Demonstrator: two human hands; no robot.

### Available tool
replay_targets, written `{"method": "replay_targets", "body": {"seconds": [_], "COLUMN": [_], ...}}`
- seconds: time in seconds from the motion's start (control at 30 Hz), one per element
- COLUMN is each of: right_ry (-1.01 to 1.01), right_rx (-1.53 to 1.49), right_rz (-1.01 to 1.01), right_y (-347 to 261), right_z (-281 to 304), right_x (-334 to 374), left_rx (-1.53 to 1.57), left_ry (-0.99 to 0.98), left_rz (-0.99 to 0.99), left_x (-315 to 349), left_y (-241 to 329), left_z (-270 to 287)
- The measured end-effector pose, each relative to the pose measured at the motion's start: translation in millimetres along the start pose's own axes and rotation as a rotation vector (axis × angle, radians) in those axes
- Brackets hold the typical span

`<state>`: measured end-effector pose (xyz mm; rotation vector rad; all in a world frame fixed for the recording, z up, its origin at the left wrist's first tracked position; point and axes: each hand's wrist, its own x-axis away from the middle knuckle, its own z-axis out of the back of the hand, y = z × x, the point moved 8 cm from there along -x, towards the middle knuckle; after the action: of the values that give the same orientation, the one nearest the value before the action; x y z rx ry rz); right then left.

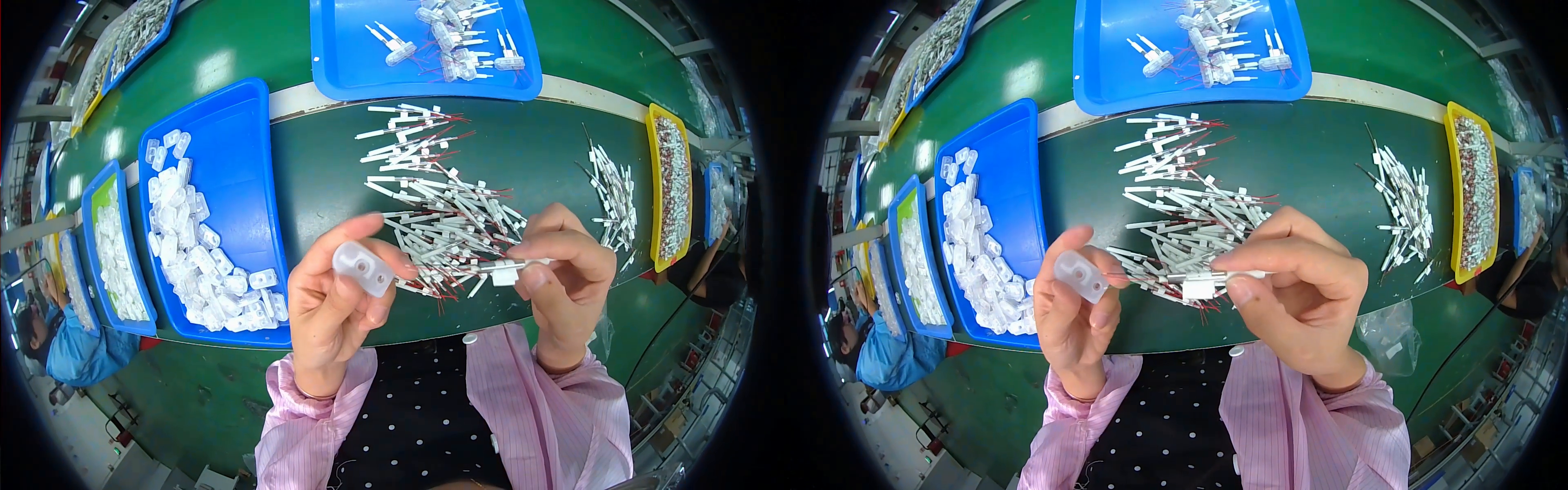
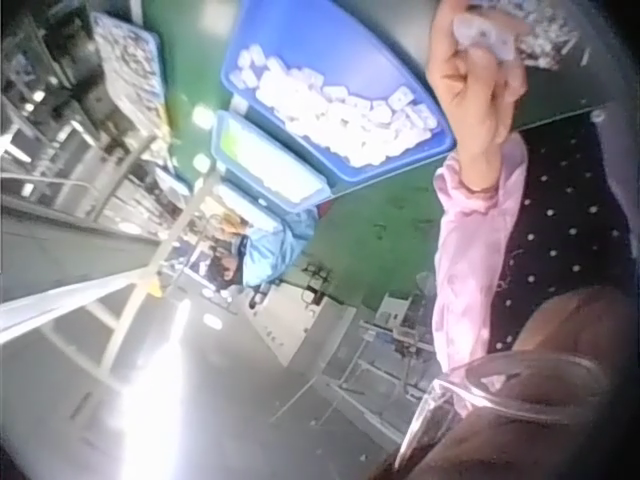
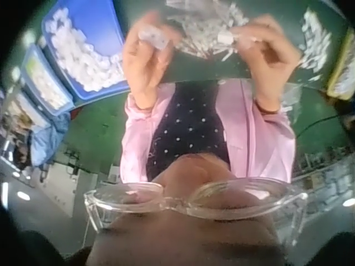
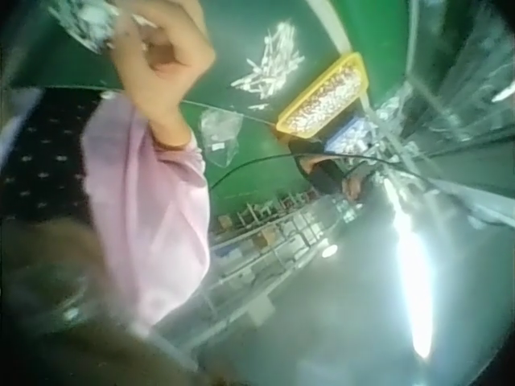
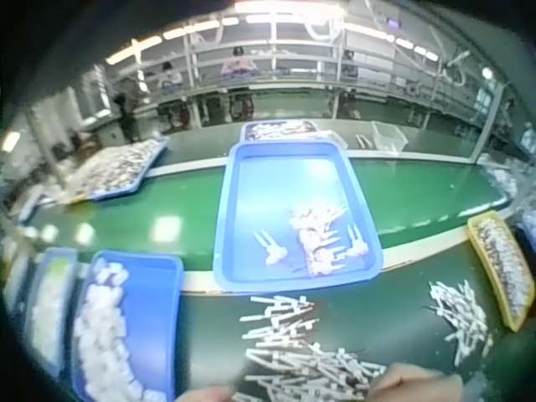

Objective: The person assembles small white plastic housings with wires and connectors by hand on a factory workbench.

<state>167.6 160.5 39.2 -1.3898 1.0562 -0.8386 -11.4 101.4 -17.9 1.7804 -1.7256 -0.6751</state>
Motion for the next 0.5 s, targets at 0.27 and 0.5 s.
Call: {"method": "replay_targets", "body": {"seconds": [0.27, 0.5], "right_ry": [-0.037, -0.074], "right_rx": [-0.042, 0.018], "right_rz": [0.008, 0.105], "right_y": [-1.7, -10.5], "right_z": [-3.0, -6.0], "right_x": [1.1, 3.3], "left_rx": [0.197, 0.078], "left_ry": [0.023, -0.037], "left_rz": [-0.003, -0.012], "left_x": [1.9, 8.8], "left_y": [-1.1, 7.5], "left_z": [-14.1, -19.6]}}
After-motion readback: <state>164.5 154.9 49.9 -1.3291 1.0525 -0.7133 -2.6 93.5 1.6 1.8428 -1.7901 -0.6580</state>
